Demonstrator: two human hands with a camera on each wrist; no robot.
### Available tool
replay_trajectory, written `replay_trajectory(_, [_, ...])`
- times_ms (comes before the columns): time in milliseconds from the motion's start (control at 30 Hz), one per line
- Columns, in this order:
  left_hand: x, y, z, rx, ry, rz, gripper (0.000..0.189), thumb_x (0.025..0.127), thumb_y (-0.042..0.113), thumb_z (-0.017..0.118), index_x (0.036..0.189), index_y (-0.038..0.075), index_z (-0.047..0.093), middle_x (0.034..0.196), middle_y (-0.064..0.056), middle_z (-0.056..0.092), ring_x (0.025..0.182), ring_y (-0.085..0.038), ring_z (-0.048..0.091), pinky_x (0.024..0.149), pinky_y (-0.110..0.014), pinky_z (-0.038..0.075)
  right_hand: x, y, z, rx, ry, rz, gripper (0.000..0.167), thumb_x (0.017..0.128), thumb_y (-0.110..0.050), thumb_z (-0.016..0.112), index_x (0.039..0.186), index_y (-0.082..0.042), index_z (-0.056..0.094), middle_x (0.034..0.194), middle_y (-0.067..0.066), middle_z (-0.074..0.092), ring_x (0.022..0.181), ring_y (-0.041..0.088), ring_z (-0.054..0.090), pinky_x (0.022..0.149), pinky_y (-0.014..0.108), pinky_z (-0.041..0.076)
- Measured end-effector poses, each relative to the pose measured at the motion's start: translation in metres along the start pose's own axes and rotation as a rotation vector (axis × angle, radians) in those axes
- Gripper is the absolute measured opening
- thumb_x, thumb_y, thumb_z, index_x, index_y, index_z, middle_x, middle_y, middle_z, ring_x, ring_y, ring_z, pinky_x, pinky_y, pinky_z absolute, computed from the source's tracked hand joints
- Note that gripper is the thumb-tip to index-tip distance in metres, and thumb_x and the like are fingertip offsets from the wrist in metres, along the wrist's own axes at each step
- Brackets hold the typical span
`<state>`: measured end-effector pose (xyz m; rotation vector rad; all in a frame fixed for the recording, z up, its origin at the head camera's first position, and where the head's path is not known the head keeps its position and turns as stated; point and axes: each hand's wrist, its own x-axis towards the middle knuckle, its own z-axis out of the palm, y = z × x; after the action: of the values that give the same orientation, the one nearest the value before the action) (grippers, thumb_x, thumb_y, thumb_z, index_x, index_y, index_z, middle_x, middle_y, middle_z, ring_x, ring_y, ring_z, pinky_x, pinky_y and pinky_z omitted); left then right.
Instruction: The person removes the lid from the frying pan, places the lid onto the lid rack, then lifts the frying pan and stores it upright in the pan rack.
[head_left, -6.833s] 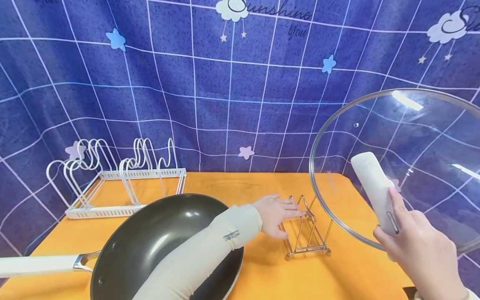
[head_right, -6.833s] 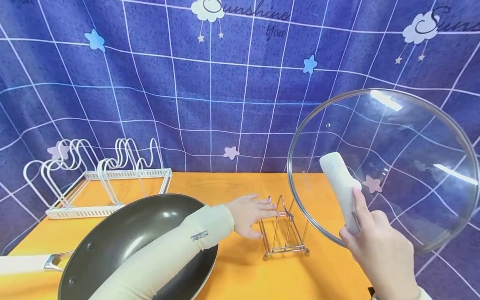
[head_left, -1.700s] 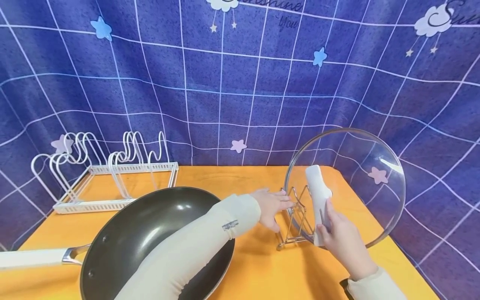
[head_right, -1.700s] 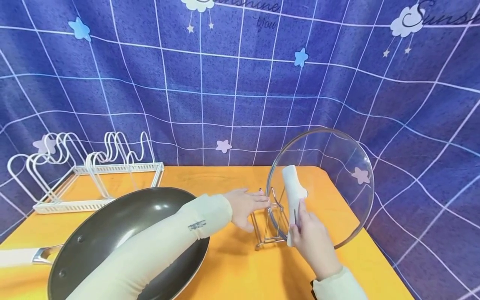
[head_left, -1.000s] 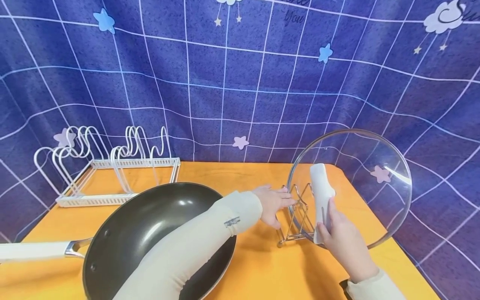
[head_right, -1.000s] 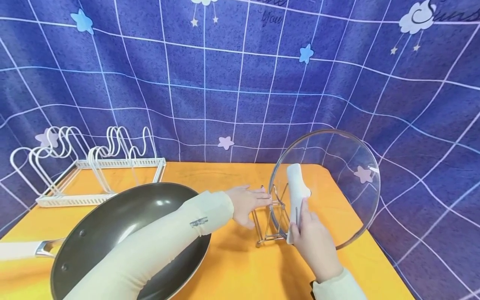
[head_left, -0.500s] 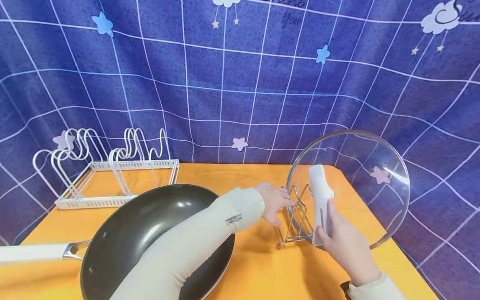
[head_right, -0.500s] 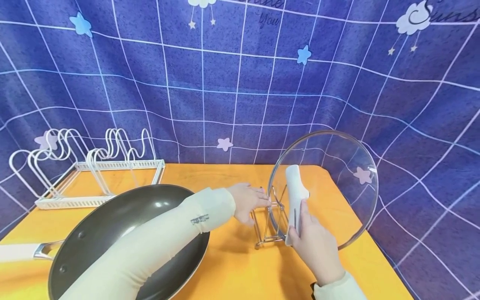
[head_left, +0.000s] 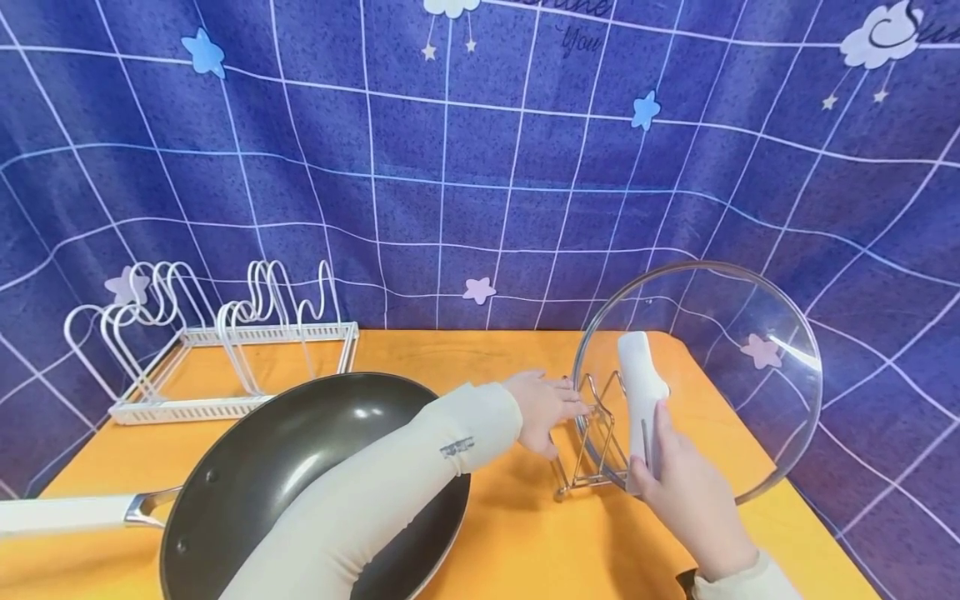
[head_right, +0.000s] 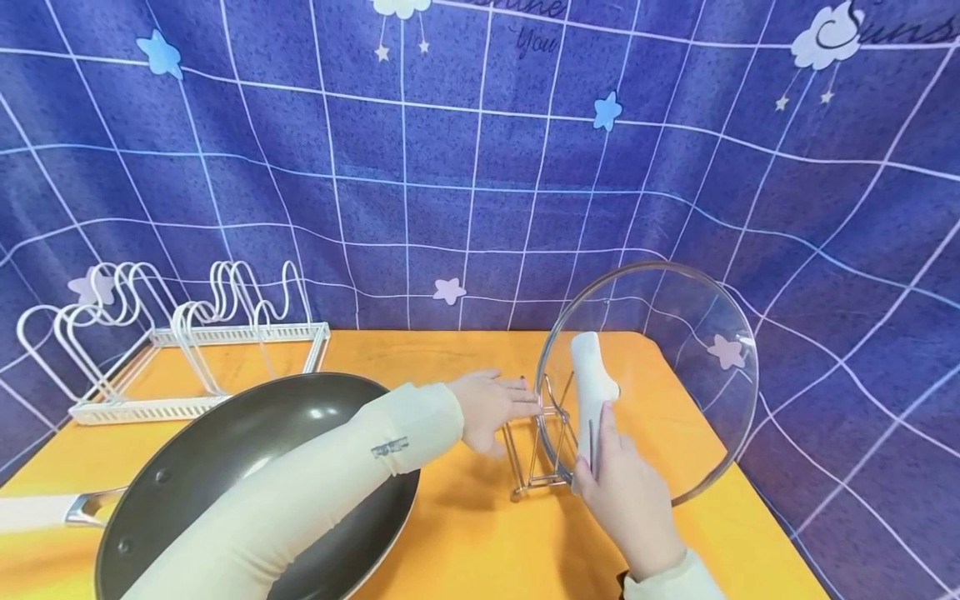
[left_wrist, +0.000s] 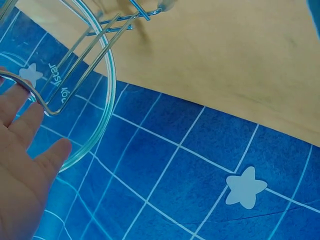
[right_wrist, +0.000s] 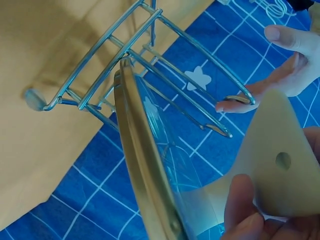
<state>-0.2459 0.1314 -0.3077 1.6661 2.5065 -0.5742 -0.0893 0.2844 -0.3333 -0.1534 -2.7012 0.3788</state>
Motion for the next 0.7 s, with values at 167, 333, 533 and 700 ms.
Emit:
replay_trajectory(167, [-0.003, -0.002, 0.002, -0.008, 0.017, 0.002, 0.079, 0.085, 0.053, 0.061, 0.152, 0.032, 0.024, 0.156, 0.009, 0.021, 0.143, -0.011, 0.016, 0.116, -0.037, 0.014, -0.001, -0.003, 0.003, 0.006, 0.041, 0.004, 0.076, 0.082, -0.016, 0.069, 0.139, 0.016, 0.030, 0.098, 0.034, 0.055, 0.066, 0.034, 0.058, 0.052, 0.049, 0.049])
replay_trajectory(333, [-0.008, -0.003, 0.005, -0.013, 0.027, -0.005, 0.079, 0.085, 0.051, 0.062, 0.151, 0.032, 0.024, 0.156, 0.010, 0.023, 0.143, -0.010, 0.018, 0.116, -0.037, 0.015, -0.002, -0.005, 0.007, 0.025, 0.088, -0.027, 0.076, 0.080, -0.012, 0.071, 0.138, 0.016, 0.032, 0.099, 0.036, 0.050, 0.064, 0.033, 0.056, 0.049, 0.046, 0.049])
replay_trajectory(533, [-0.018, -0.007, 0.004, 0.014, 0.031, 0.016, 0.076, 0.086, 0.050, 0.060, 0.151, 0.031, 0.025, 0.155, 0.008, 0.025, 0.143, -0.011, 0.019, 0.115, -0.037, 0.017, -0.002, -0.010, 0.017, 0.067, 0.304, -0.153, 0.075, 0.070, -0.005, 0.074, 0.134, 0.014, 0.041, 0.103, 0.039, 0.049, 0.077, 0.044, 0.054, 0.053, 0.054, 0.048])
replay_trajectory(700, [-0.047, -0.029, -0.006, 0.043, 0.045, -0.021, 0.069, 0.089, 0.047, 0.056, 0.151, 0.032, 0.027, 0.155, 0.004, 0.025, 0.143, -0.016, 0.019, 0.116, -0.041, 0.016, 0.007, -0.019, 0.023, 0.104, 0.549, -0.326, 0.063, 0.081, -0.025, 0.056, 0.129, 0.014, 0.044, 0.110, 0.046, 0.040, 0.084, 0.053, 0.045, 0.062, 0.059, 0.040])
